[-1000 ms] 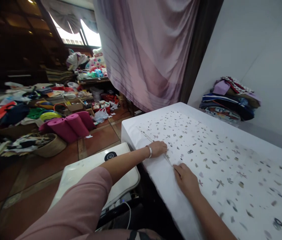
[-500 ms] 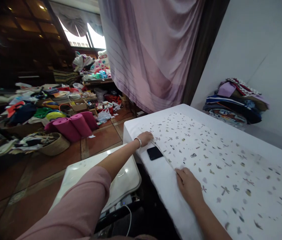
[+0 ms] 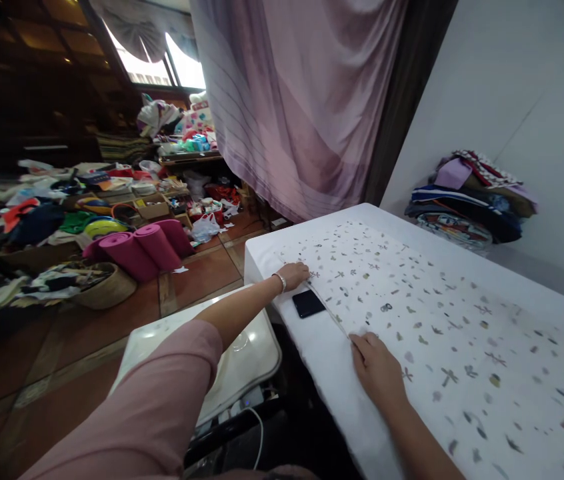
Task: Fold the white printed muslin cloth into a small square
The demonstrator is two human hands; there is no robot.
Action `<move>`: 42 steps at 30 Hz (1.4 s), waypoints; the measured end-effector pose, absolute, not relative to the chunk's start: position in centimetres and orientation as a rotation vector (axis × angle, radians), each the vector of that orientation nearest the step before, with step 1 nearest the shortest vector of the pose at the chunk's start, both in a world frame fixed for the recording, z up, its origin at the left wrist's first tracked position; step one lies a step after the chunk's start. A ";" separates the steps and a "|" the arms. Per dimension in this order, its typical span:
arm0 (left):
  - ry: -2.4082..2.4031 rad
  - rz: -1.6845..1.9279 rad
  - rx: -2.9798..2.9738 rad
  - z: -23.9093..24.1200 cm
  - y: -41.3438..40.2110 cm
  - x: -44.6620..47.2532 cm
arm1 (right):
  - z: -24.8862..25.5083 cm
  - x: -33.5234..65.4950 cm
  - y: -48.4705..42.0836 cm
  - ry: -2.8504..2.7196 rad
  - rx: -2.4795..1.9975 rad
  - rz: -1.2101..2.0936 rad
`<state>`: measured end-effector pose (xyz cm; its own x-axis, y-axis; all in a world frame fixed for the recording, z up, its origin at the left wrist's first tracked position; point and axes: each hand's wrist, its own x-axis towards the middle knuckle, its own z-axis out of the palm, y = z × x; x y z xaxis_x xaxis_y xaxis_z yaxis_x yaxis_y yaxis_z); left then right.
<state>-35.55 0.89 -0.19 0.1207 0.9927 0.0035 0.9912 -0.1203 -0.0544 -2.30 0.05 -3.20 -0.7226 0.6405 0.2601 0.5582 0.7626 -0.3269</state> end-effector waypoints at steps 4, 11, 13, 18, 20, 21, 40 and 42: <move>-2.053 0.014 -2.272 -0.1 0.5 -35.7 | -3.2 -2.2 0.1 -2.582 -0.903 0.313; -2.030 0.013 -2.302 -0.3 -1.2 -36.3 | -3.3 -2.2 0.1 -2.582 -0.914 0.312; -2.077 -0.025 -2.301 -0.4 -1.5 -36.3 | -3.2 -2.3 0.1 -2.579 -0.920 0.319; -2.311 -0.171 -2.140 -0.4 -1.6 -37.0 | -3.2 -2.3 -0.1 -2.571 -0.933 0.333; -2.423 -0.199 -1.998 -0.2 -1.5 -37.7 | -3.3 -2.3 0.0 -2.562 -0.924 0.326; -2.489 -0.215 -1.912 -0.1 -1.5 -38.1 | -3.3 -2.3 0.0 -2.564 -0.920 0.326; -3.220 -0.539 -0.846 0.4 2.2 -41.0 | -3.7 -2.2 0.1 -2.570 -0.947 0.370; -3.230 -0.566 -0.820 0.3 2.3 -41.1 | -3.8 -2.2 0.1 -2.566 -0.926 0.357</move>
<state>-41.15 2.32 0.29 -0.8558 0.4965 -0.1455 0.4174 0.8287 0.3729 -2.22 0.14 -3.78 -0.7070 0.6534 0.2705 0.5547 0.7497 -0.3610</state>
